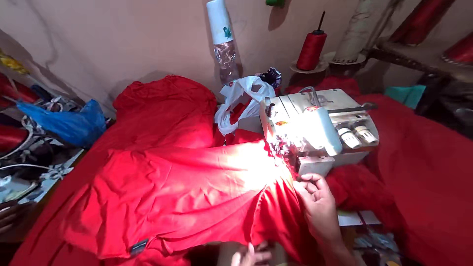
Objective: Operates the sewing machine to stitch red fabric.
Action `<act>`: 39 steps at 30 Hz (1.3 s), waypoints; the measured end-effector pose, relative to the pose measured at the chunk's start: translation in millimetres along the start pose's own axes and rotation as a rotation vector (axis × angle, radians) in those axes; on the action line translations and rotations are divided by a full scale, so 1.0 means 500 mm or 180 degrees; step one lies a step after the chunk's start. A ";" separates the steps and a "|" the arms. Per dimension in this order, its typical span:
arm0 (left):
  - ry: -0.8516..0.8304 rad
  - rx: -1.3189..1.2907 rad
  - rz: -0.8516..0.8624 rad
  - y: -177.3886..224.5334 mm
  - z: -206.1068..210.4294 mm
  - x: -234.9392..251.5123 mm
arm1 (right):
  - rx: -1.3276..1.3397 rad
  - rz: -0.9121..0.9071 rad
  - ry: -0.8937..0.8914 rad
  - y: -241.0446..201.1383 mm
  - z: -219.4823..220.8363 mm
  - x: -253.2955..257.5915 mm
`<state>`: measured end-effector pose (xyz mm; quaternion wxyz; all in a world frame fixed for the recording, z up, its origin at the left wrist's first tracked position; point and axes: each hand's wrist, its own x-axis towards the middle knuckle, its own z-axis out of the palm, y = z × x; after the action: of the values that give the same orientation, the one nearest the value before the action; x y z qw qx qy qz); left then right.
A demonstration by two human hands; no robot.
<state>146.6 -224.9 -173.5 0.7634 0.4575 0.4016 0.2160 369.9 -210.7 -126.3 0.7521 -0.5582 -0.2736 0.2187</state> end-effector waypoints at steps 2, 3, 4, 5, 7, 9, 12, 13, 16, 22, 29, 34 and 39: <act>0.0829 -0.0563 0.0227 0.029 0.035 0.003 | -0.0053 0.0224 -0.0129 -0.004 -0.019 -0.008; 0.1108 -0.0680 0.0407 0.057 0.045 -0.008 | -0.0059 0.0312 -0.0227 -0.006 -0.029 -0.007; 0.1233 -0.0714 0.0602 0.090 0.046 -0.027 | -0.0032 0.0388 -0.0345 -0.007 -0.038 -0.005; 0.1269 -0.0700 0.0773 0.125 0.038 -0.049 | 0.0046 0.0454 -0.0490 -0.008 -0.046 -0.004; 0.1311 -0.0674 0.1309 0.210 0.019 -0.081 | 0.0361 0.0622 -0.0798 -0.007 -0.049 -0.012; 0.1395 -0.0554 0.1816 0.269 0.011 -0.065 | 0.0682 0.0769 -0.0797 -0.007 -0.028 -0.032; 0.1557 0.0826 0.1788 0.204 0.004 -0.014 | 0.0708 0.0634 -0.0362 -0.002 0.004 -0.057; 0.1678 0.1360 0.1719 0.171 0.007 0.000 | 0.0690 0.0516 -0.0235 0.004 0.009 -0.059; 0.2423 0.2179 0.2275 0.119 -0.003 0.032 | 0.0720 0.0493 -0.0350 0.007 0.001 -0.065; 0.2853 0.3257 0.3340 0.219 -0.076 0.028 | 0.0535 0.0534 -0.1032 0.002 -0.003 -0.069; 0.2730 0.3684 0.3433 0.270 -0.101 0.032 | 0.0376 0.0105 -0.1126 0.019 0.012 -0.119; 0.2107 0.2570 0.3363 0.257 -0.114 0.034 | 0.0282 -0.0363 -0.0578 0.017 -0.021 -0.127; 0.1823 0.1661 0.2514 0.240 -0.122 0.021 | 0.0345 -0.0419 -0.0386 -0.005 -0.064 -0.111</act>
<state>107.8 -127.1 -89.2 0.3459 0.6703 0.4313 0.4950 349.2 -269.7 -140.3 0.7760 -0.4833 -0.3425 0.2167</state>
